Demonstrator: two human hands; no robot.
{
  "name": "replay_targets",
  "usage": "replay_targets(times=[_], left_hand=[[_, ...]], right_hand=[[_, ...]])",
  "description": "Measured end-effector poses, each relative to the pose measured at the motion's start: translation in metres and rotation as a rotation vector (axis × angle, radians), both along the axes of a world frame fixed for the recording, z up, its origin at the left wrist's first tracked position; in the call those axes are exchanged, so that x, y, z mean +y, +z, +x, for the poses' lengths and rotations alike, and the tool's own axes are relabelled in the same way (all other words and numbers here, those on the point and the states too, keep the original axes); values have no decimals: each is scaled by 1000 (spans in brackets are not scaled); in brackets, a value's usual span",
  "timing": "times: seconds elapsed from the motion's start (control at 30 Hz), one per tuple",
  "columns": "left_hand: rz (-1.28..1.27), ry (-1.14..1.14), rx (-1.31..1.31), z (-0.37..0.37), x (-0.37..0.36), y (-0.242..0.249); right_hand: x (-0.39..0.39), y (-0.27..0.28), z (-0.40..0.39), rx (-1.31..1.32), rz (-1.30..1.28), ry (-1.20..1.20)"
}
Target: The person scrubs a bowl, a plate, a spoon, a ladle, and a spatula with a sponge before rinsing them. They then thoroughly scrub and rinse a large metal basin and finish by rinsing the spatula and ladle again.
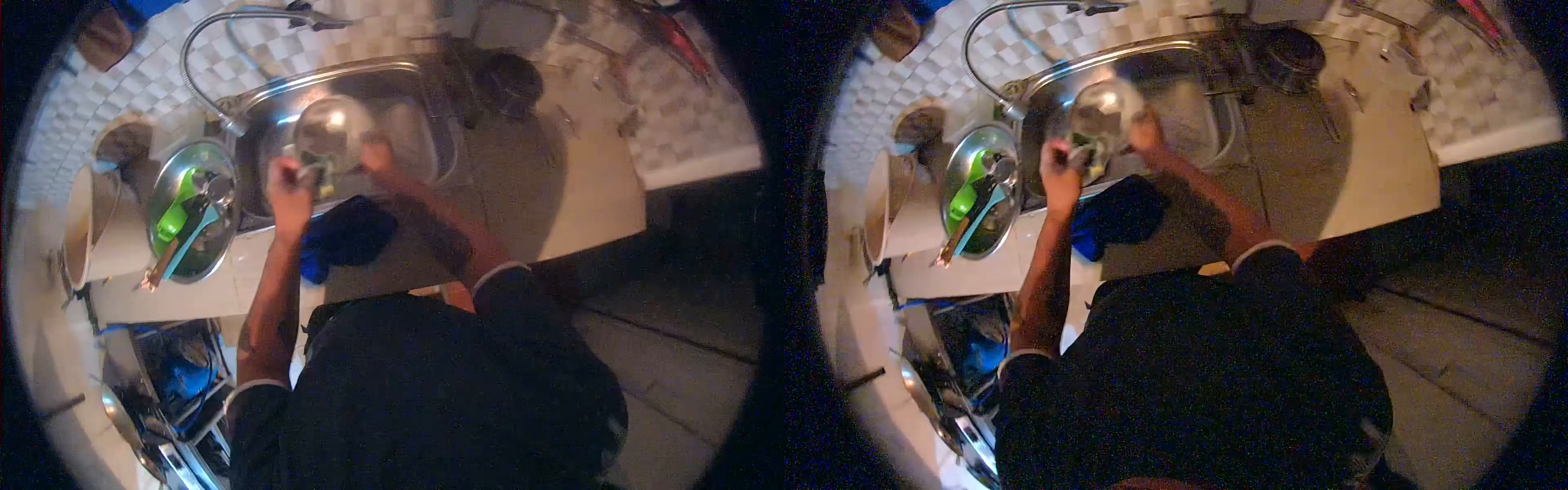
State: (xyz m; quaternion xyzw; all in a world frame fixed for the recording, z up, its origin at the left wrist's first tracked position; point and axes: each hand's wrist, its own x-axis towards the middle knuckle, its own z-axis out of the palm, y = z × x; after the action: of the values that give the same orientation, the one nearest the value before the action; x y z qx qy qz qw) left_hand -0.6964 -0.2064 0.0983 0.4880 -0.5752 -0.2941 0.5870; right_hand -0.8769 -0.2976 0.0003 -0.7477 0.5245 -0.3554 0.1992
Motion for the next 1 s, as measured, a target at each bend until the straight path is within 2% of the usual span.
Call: replay_targets(times=[0.03, 0.07, 0.1, 0.17, 0.23, 0.3, 0.33, 0.37, 0.4, 0.43, 0.5, 0.57, 0.6, 0.63, 0.67, 0.7, 0.77, 0.93, 1.0], left_hand=[[142, 148, 171, 8, 12, 14], [181, 177, 400, 25, 24, 16], [210, 209, 631, 43, 37, 19], [268, 267, 821, 71, 67, 34], [235, 202, 967, 100, 97, 35], [342, 271, 1102, 114, 125, 56], [266, 189, 1162, 123, 139, 52], [268, 231, 1106, 137, 150, 37], [265, 248, 1243, 140, 157, 48], [259, 263, 1382, 140, 160, 58], [195, 89, 1372, 137, 155, 74], [217, -1, 1334, 137, 143, 94], [228, 14, 1312, 141, 137, 93], [249, 70, 1150, 152, 135, 80], [318, 159, 1148, 154, 127, 85], [388, 250, 1144, 152, 118, 92], [394, 231, 1150, 157, 115, 95], [401, 75, 1277, 163, 123, 90], [512, 132, 891, 156, 118, 67]], right_hand=[[-41, -44, 3, -2, 23, -80], [-79, -84, 7, -6, 48, -159], [-86, -78, -13, -58, 135, -215], [-84, -57, -55, -196, 278, -299], [-85, -48, -68, -270, 274, -401], [-79, -36, -60, -216, 52, -469], [-77, -27, -47, -102, -165, -453], [-73, -16, -33, 24, -386, -462], [-67, -11, -17, 147, -601, -452], [-57, -9, 5, 112, -544, -291], [-40, -2, 52, 44, -429, 29], [-43, -43, 87, 275, 215, 113], [-43, -65, 99, 183, 253, 118], [-42, -83, 111, 164, 318, 85], [-43, -101, 123, 148, 377, 45], [-44, -111, 134, 130, 430, -1], [-48, -125, 149, 54, 478, -86], [-63, -108, 157, -228, 418, -223], [-56, -68, 144, -322, 368, -210]])
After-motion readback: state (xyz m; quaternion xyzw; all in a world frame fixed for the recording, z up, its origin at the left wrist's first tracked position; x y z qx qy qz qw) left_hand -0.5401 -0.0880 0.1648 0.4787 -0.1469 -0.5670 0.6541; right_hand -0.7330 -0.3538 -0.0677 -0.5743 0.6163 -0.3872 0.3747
